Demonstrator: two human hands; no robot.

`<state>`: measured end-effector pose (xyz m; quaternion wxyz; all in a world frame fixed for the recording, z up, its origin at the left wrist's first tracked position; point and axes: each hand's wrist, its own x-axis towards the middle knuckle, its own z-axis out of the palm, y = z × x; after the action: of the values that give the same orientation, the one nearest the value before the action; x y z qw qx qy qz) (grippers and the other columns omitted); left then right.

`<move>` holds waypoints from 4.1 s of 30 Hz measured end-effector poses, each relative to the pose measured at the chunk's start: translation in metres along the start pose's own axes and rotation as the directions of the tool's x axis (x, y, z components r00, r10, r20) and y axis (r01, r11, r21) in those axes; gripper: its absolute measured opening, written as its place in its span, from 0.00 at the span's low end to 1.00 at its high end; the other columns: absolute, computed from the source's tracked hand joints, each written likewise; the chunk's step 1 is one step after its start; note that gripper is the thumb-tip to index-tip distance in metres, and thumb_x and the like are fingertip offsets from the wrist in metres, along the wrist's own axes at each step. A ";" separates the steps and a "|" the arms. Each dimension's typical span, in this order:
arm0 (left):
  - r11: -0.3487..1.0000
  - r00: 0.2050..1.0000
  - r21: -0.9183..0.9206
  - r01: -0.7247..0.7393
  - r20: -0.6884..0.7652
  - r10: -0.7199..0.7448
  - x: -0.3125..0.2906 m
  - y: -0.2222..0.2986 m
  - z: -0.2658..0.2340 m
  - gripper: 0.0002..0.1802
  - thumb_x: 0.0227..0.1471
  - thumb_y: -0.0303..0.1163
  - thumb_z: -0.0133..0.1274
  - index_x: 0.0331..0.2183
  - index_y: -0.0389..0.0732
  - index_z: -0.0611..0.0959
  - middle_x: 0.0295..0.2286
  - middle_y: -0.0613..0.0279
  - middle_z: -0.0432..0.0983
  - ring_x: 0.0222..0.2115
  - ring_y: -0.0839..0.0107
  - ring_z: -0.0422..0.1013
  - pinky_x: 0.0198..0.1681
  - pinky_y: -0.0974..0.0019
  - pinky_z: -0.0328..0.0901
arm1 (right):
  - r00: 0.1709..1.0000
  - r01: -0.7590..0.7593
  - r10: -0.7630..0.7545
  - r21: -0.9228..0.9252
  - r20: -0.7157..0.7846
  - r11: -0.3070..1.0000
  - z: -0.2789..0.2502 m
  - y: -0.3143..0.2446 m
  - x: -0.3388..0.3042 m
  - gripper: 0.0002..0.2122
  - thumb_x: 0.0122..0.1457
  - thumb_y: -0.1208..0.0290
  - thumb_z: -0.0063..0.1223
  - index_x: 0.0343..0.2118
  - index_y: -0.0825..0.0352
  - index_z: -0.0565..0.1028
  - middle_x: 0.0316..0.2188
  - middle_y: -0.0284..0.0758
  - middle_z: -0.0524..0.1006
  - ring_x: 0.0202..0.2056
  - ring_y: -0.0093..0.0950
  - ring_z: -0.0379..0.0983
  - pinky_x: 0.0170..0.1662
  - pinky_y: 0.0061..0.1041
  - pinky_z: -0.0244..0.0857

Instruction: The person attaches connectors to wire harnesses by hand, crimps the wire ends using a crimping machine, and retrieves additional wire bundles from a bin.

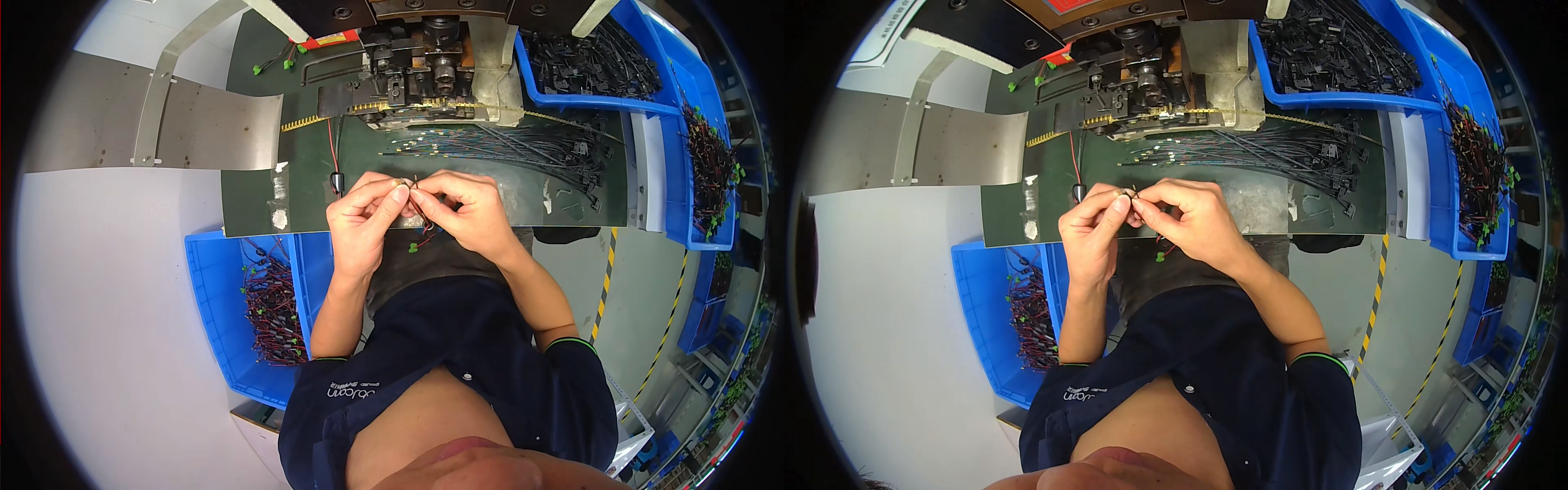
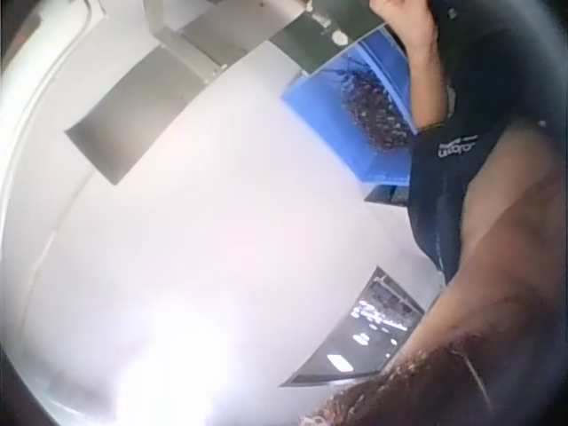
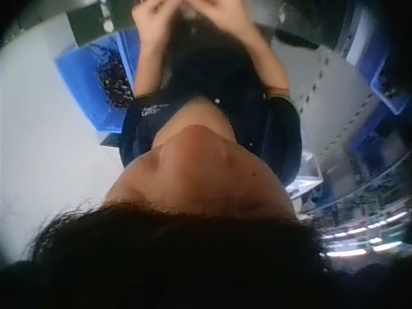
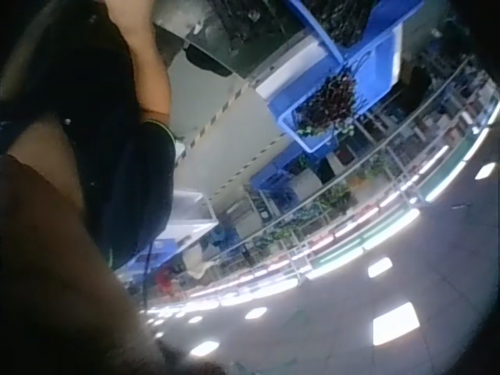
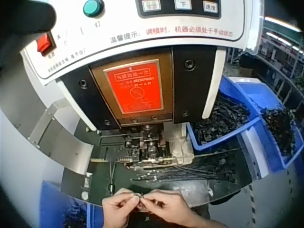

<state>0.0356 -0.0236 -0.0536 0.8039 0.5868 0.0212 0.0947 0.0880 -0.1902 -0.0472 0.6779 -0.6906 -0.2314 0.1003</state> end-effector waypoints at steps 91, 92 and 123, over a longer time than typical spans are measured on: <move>0.822 0.954 0.569 -0.010 -0.240 0.178 -0.006 0.023 -0.063 0.07 0.52 0.19 0.61 0.36 0.32 0.87 0.23 0.70 0.74 0.21 0.87 0.62 0.24 0.81 0.55 | 0.840 0.013 -0.533 -0.976 -0.107 0.218 -0.234 -0.144 -0.034 0.07 0.59 0.78 0.57 0.41 0.68 0.79 0.38 0.36 0.80 0.37 0.27 0.77 0.42 0.24 0.69; 0.812 0.948 0.583 -0.008 -0.254 0.192 -0.012 0.025 -0.061 0.06 0.52 0.20 0.61 0.35 0.31 0.87 0.24 0.70 0.75 0.21 0.87 0.62 0.24 0.81 0.55 | 0.917 0.149 -0.398 -0.889 -0.040 0.433 -0.202 -0.115 -0.025 0.06 0.58 0.78 0.57 0.38 0.67 0.79 0.36 0.36 0.80 0.36 0.29 0.77 0.41 0.25 0.70; 0.956 0.998 0.290 -0.051 -0.030 0.062 -0.009 0.023 -0.013 0.07 0.54 0.15 0.56 0.38 0.27 0.82 0.32 0.55 0.76 0.26 0.72 0.76 0.31 0.74 0.71 | 0.944 -0.047 -0.103 -0.436 -0.313 0.899 -0.158 -0.051 0.012 0.05 0.55 0.77 0.63 0.32 0.71 0.78 0.31 0.33 0.78 0.32 0.22 0.74 0.34 0.20 0.67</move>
<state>0.0222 -0.0068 -0.0368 0.7058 0.6965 0.0339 0.1250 0.1601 -0.3266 0.0141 0.5358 -0.8284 -0.1418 -0.0807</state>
